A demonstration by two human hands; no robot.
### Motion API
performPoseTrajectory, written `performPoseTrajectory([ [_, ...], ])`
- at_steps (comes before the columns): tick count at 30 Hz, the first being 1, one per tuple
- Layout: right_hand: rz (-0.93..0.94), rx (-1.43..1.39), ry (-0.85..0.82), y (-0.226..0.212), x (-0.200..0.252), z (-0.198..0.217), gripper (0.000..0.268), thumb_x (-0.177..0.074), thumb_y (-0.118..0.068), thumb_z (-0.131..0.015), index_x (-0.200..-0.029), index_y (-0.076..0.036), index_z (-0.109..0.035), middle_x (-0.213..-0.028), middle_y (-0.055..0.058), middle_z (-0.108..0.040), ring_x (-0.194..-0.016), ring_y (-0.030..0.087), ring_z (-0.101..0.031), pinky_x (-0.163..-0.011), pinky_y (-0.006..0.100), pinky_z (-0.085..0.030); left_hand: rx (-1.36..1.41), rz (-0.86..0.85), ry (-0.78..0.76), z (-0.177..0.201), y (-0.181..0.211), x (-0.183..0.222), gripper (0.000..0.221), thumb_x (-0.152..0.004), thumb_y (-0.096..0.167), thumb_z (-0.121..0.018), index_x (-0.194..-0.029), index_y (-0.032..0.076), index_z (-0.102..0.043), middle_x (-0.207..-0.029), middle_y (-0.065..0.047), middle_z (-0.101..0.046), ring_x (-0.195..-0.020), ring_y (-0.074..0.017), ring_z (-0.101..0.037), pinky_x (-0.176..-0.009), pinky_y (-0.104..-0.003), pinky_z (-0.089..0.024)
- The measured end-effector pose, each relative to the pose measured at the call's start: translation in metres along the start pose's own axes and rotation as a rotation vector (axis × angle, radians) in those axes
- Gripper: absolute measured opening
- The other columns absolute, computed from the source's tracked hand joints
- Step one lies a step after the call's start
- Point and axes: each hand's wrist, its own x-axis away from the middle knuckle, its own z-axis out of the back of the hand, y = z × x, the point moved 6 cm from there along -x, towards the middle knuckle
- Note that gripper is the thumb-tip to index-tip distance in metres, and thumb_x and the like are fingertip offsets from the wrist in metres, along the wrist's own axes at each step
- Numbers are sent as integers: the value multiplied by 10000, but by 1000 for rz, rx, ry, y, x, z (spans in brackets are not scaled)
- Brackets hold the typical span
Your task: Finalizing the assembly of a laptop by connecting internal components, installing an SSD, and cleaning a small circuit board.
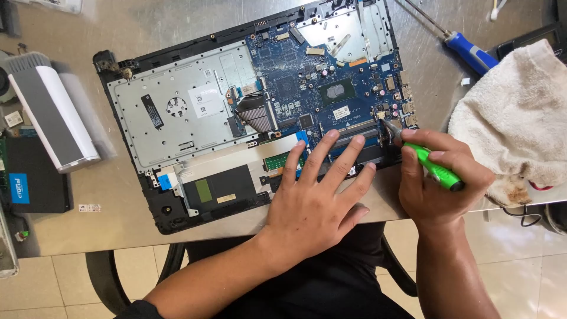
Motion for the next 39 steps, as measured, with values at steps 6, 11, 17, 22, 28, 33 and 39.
performPoseTrajectory([
  [6, 0, -2, -16, -1, -1, -1, 376, -1056, 102, -586, -1157, -76, -269, -1050, 356, -610, -952, 401, -698, -841, 447, -583, 31, -2, -11, -1, 0, 1, 511, -971, 484, -673, -1400, 210, -620, -1611, -119, -456, -1499, -380, -395, -1194, -603, -320],
  [11, 15, 13, 178, 1, -10, 9, 385, -1058, 107, -600, -1173, -96, -294, -974, 324, -605, -864, 393, -675, -759, 408, -555, -18, -2, -2, 2, -1, 2, 510, -956, 500, -682, -1391, 238, -634, -1601, -97, -484, -1489, -347, -420, -1175, -583, -293],
  [17, -8, 49, 344, 1, -22, 18, 217, -1156, -69, -523, -1207, -73, -312, -1066, 355, -522, -909, 446, -602, -741, 498, -596, -23, -9, -2, 2, -1, 2, 503, -967, 507, -683, -1393, 243, -635, -1598, -97, -481, -1491, -343, -414, -1157, -591, -307],
  [22, -75, 99, 269, 5, -23, 17, 83, -1166, 64, -488, -1219, 36, -431, -1249, 327, -489, -1126, 420, -549, -960, 516, -623, -11, -8, -4, 0, 0, 3, 491, -979, 491, -676, -1397, 237, -636, -1600, -97, -471, -1499, -340, -396, -1159, -591, -304],
  [28, -230, 58, 189, 9, -22, 14, 107, -1134, 52, -515, -1228, 93, -484, -1233, 289, -540, -1106, 382, -619, -1028, 436, -563, -64, -32, 24, -2, 3, 7, 489, -988, 494, -649, -1408, 243, -646, -1593, -61, -498, -1469, -284, -446, -1180, -552, -255],
  [33, -294, 190, 82, 14, -18, 13, 131, -1047, 139, -564, -1173, 112, -587, -1194, 279, -637, -1137, 372, -635, -1009, 421, -538, -90, -47, 58, -3, 5, 10, 480, -978, 485, -682, -1383, 229, -655, -1578, -56, -508, -1464, -280, -454, -1163, -546, -288],
  [39, -279, 156, 97, 13, -19, 13, 164, -1045, 144, -553, -1208, 133, -554, -1230, 317, -619, -1206, 406, -624, -1089, 448, -535, -100, -47, 116, 0, 7, 16, 441, -970, 455, -703, -1331, 203, -674, -1522, -50, -562, -1415, -251, -498, -1137, -512, -328],
])
